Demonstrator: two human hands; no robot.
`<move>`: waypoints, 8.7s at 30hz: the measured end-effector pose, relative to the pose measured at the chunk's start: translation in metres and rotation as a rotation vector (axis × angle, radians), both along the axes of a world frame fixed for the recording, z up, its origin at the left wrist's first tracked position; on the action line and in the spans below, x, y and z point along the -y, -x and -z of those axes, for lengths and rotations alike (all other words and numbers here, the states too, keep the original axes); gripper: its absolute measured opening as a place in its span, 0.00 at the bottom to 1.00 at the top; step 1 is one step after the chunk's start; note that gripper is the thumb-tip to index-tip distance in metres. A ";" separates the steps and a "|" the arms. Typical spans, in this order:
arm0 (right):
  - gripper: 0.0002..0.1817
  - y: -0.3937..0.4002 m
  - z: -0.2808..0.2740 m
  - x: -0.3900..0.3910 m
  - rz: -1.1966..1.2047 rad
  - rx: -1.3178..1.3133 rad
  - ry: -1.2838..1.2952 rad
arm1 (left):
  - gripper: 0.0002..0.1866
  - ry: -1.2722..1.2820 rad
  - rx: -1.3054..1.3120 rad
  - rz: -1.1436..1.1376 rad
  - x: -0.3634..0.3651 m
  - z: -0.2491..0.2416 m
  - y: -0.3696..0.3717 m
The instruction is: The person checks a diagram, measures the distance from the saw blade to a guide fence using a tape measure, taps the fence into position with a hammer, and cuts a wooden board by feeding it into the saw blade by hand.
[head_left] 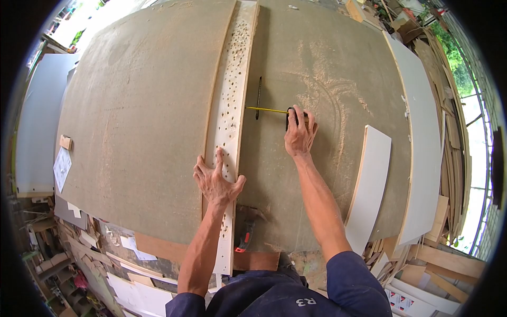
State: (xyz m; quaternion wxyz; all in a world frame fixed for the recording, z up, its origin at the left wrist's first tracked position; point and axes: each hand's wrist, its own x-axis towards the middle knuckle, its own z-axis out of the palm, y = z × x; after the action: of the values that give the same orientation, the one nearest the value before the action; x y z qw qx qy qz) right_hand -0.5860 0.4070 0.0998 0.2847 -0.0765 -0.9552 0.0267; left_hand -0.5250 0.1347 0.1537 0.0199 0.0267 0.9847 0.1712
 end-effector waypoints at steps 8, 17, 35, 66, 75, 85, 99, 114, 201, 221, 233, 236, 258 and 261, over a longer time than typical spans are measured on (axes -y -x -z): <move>0.16 -0.001 -0.001 0.000 0.011 0.023 -0.020 | 0.54 -0.004 0.044 -0.018 -0.001 -0.003 0.000; 0.15 -0.002 -0.001 -0.001 0.009 0.044 -0.027 | 0.54 0.029 0.024 0.002 -0.001 -0.001 0.000; 0.17 -0.004 -0.003 0.001 0.006 -0.029 -0.009 | 0.53 0.005 -0.007 -0.008 -0.002 -0.008 0.000; 0.16 0.001 0.003 -0.002 -0.016 -0.004 -0.011 | 0.54 0.026 0.000 -0.014 -0.001 -0.001 0.000; 0.16 0.002 0.004 -0.003 -0.012 0.013 -0.023 | 0.53 0.058 0.017 -0.009 -0.001 0.001 0.000; 0.16 0.001 0.004 -0.002 -0.016 -0.003 -0.024 | 0.55 0.066 0.026 -0.013 -0.002 0.000 0.001; 0.16 0.001 0.003 0.000 0.000 -0.015 -0.037 | 0.54 0.038 -0.005 0.007 -0.001 -0.007 0.000; 0.22 -0.009 -0.060 0.256 -0.743 0.267 0.172 | 0.59 0.023 -0.410 0.168 0.012 0.048 -0.006; 0.13 -0.029 -0.121 0.169 -0.076 -0.391 0.756 | 0.65 -0.269 0.093 0.232 0.042 0.012 0.054; 0.20 -0.042 -0.086 0.161 0.029 0.459 0.530 | 0.62 -0.272 0.107 0.237 0.042 0.012 0.056; 0.28 0.226 -0.061 0.104 0.316 0.133 0.662 | 0.62 -0.212 0.045 0.234 0.041 0.029 0.054; 0.28 0.272 -0.091 0.080 0.316 0.137 0.552 | 0.61 -0.222 0.064 0.241 0.043 0.024 0.055; 0.22 0.284 -0.057 0.055 0.237 0.091 0.190 | 0.60 -0.232 0.088 0.236 0.041 0.017 0.054; 0.24 0.285 -0.082 0.048 0.035 0.328 0.220 | 0.61 -0.232 0.073 0.235 0.041 0.020 0.054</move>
State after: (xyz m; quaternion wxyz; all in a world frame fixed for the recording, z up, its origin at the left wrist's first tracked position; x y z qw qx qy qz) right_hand -0.8711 0.3586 0.1815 0.1158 -0.1270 -0.9786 0.1132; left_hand -0.5789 0.0936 0.1334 0.0725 0.1376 0.9470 0.2810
